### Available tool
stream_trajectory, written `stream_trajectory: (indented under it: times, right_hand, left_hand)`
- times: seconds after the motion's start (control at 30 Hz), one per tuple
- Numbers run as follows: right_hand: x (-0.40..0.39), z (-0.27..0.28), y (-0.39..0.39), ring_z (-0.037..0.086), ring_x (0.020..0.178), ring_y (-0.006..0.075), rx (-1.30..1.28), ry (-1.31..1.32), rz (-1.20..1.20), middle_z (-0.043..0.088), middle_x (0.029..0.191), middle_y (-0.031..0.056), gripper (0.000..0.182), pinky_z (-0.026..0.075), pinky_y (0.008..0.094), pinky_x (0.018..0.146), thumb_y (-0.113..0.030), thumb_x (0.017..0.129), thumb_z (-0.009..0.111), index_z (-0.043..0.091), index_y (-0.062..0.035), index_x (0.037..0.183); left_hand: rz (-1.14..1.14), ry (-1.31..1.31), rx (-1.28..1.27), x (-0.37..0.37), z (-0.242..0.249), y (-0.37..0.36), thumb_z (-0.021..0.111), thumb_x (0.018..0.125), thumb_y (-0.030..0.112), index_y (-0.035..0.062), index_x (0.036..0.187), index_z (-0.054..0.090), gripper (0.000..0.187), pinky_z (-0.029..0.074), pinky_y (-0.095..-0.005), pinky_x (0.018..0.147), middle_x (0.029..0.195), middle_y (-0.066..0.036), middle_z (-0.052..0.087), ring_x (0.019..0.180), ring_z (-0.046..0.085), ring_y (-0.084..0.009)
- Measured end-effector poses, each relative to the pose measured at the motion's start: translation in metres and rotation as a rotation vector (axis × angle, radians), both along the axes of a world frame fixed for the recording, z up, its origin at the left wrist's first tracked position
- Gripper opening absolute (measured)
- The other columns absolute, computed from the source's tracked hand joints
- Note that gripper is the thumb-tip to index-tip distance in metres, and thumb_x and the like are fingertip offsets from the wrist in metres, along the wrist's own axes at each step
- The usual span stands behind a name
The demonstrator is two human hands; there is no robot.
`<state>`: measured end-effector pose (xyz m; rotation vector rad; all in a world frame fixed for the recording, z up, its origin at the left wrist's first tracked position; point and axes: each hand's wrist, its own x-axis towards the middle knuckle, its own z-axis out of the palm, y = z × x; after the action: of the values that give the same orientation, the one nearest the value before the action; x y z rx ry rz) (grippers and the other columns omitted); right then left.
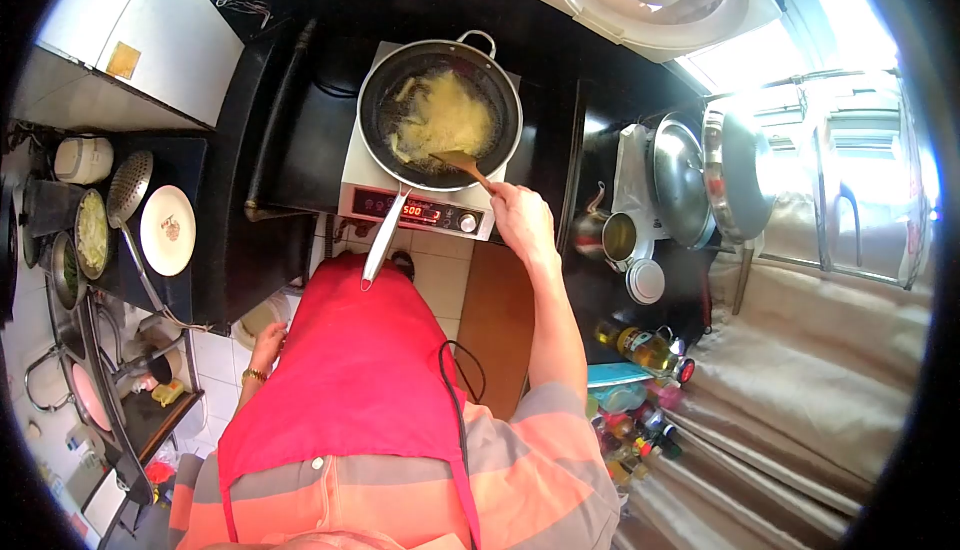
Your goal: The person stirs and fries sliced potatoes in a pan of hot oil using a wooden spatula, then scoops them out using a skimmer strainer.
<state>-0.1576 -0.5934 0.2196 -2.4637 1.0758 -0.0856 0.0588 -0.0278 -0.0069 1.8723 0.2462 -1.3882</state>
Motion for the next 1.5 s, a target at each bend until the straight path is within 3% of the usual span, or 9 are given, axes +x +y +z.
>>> stream_trajectory:
  times: [0.27, 0.43, 0.5, 0.6, 0.73, 0.8, 0.87, 1.17, 1.5]
  right_hand:
    - [0.002, -0.017, 0.006, 0.072, 0.088, 0.0397, -0.111, 0.082, 0.003, 0.073, 0.094, 0.0188, 0.023, 0.058, 0.0514, 0.081, -0.017, 0.094, 0.061, 0.076, -0.0079, 0.109]
    - [0.025, -0.039, -0.003, 0.071, 0.097, 0.0398, -0.089, -0.03, -0.054, 0.073, 0.101, 0.0192, 0.027, 0.057, 0.0487, 0.086, -0.02, 0.097, 0.061, 0.075, -0.0097, 0.118]
    - [0.025, -0.041, -0.007, 0.071, 0.099, 0.0412, -0.004, -0.144, -0.12, 0.074, 0.102, 0.0208, 0.029, 0.057, 0.0467, 0.088, -0.02, 0.098, 0.063, 0.074, -0.0091, 0.123]
    - [0.009, -0.054, -0.031, 0.076, 0.086, 0.0259, 0.14, -0.26, -0.251, 0.076, 0.088, 0.0158, 0.032, 0.058, 0.0384, 0.081, -0.018, 0.099, 0.062, 0.072, -0.0037, 0.126]
    - [-0.004, -0.052, -0.066, 0.071, 0.075, 0.0189, 0.334, -0.299, -0.456, 0.075, 0.08, 0.0121, 0.035, 0.055, 0.0335, 0.073, -0.021, 0.103, 0.055, 0.071, -0.0017, 0.126]
    - [-0.006, -0.057, -0.079, 0.068, 0.066, 0.0168, 0.313, -0.288, -0.45, 0.075, 0.079, 0.0104, 0.036, 0.053, 0.0333, 0.066, -0.021, 0.103, 0.053, 0.069, -0.0012, 0.129]
    - [-0.005, -0.061, -0.084, 0.047, 0.047, 0.0073, 0.412, -0.295, -0.489, 0.069, 0.078, 0.0065, 0.036, 0.038, 0.0263, 0.042, -0.018, 0.104, 0.053, 0.064, -0.0006, 0.134]
    - [0.026, -0.074, -0.077, 0.042, 0.049, 0.0066, 1.012, -0.381, -0.459, 0.067, 0.081, 0.0088, 0.046, 0.032, 0.0239, 0.041, -0.007, 0.102, 0.057, 0.051, 0.0065, 0.145]
    - [0.056, -0.074, -0.06, 0.041, 0.05, 0.0051, 1.165, -0.444, -0.404, 0.068, 0.082, 0.0078, 0.047, 0.029, 0.0224, 0.041, -0.008, 0.103, 0.057, 0.049, 0.0041, 0.148]
  left_hand:
    - [-0.044, -0.003, -0.032, 0.005, -0.008, -0.001, 0.057, 0.101, 0.018, 0.0021, 0.136, 0.059, 0.038, 0.055, -0.0316, 0.072, 0.107, -0.011, 0.071, 0.085, 0.07, -0.0177]
    - [-0.041, -0.022, -0.023, 0.012, 0.004, -0.013, 0.06, 0.098, 0.02, 0.0038, 0.138, 0.059, 0.043, 0.053, -0.0303, 0.072, 0.107, -0.009, 0.071, 0.085, 0.07, -0.0174]
    - [-0.026, -0.032, -0.017, 0.013, 0.006, -0.015, 0.06, 0.098, 0.02, 0.0043, 0.139, 0.059, 0.044, 0.053, -0.0299, 0.072, 0.107, -0.009, 0.071, 0.085, 0.07, -0.0173]
    - [-0.002, -0.036, -0.025, 0.008, 0.007, -0.011, 0.06, 0.099, 0.019, 0.0043, 0.137, 0.059, 0.041, 0.053, -0.0297, 0.071, 0.106, -0.008, 0.071, 0.085, 0.07, -0.0169]
    - [-0.025, -0.029, 0.013, -0.001, 0.009, 0.0, 0.058, 0.1, 0.017, 0.0038, 0.136, 0.06, 0.037, 0.053, -0.0296, 0.069, 0.104, -0.008, 0.072, 0.084, 0.07, -0.0167]
    - [-0.059, -0.03, 0.028, -0.002, 0.008, 0.001, 0.057, 0.101, 0.016, 0.0036, 0.135, 0.06, 0.037, 0.054, -0.0296, 0.069, 0.104, -0.008, 0.072, 0.084, 0.07, -0.0167]
    - [-0.085, -0.04, 0.06, -0.005, 0.012, 0.002, 0.057, 0.102, 0.018, 0.0035, 0.137, 0.06, 0.038, 0.054, -0.0303, 0.071, 0.106, -0.009, 0.073, 0.085, 0.07, -0.0168]
    - [0.002, -0.047, 0.0, -0.005, 0.007, 0.001, 0.056, 0.102, 0.019, 0.0041, 0.137, 0.06, 0.038, 0.055, -0.0311, 0.071, 0.107, -0.01, 0.073, 0.087, 0.07, -0.0176]
    - [0.021, -0.033, -0.011, -0.009, 0.018, -0.001, 0.057, 0.101, 0.016, 0.0021, 0.136, 0.059, 0.038, 0.056, -0.0317, 0.073, 0.106, -0.011, 0.073, 0.087, 0.07, -0.0181]
